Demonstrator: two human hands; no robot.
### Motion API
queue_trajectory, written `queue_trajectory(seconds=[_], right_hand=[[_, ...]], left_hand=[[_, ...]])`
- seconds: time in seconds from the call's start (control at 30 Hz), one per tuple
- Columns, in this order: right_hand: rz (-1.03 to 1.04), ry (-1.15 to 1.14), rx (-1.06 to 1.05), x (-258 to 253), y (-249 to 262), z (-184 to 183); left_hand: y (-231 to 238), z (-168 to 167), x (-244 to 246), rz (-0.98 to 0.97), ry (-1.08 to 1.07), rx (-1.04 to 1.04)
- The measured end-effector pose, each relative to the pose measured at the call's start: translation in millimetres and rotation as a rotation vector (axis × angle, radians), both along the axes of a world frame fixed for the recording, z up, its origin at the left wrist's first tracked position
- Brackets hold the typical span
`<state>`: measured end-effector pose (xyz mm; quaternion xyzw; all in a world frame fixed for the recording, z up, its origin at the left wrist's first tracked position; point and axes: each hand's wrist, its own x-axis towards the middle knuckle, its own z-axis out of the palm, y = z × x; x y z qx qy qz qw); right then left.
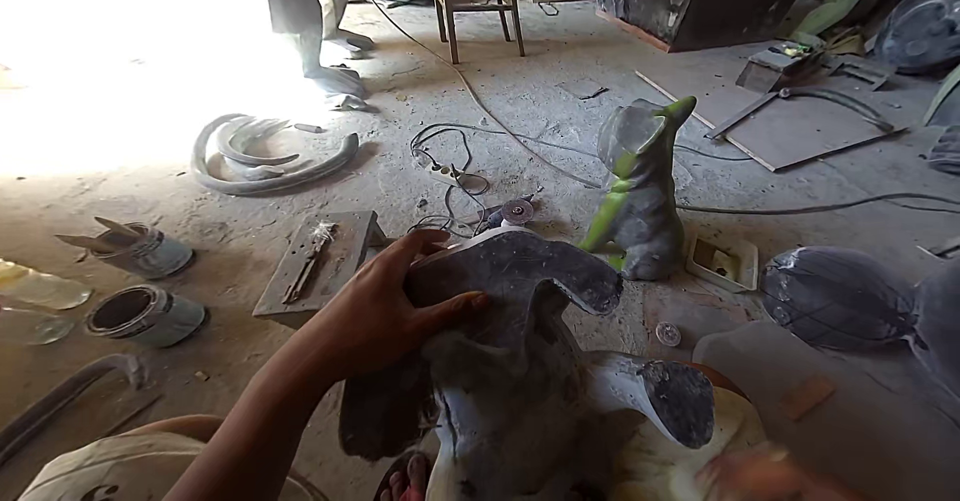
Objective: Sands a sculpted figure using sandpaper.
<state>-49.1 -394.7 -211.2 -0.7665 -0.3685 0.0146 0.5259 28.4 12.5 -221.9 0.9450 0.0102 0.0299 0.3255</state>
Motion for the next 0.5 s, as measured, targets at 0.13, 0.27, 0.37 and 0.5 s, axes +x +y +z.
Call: queue_trajectory(seconds=[0.13,0.27,0.37,0.5], right_hand=[[-0.106,-0.176,-0.041,35,-20,21],[-0.132,-0.299,-0.149,42,8,18],[-0.187,-0.383,-0.299,45,28,9],[-0.138,-0.319,-0.270,34,32,12]], left_hand=[[6,2,18,-0.061,0.003,-0.036],[-8,10,25,-0.123,0.019,-0.025],[-17,12,25,-0.187,0.023,-0.060],[-23,16,20,-0.223,0.048,-0.072]])
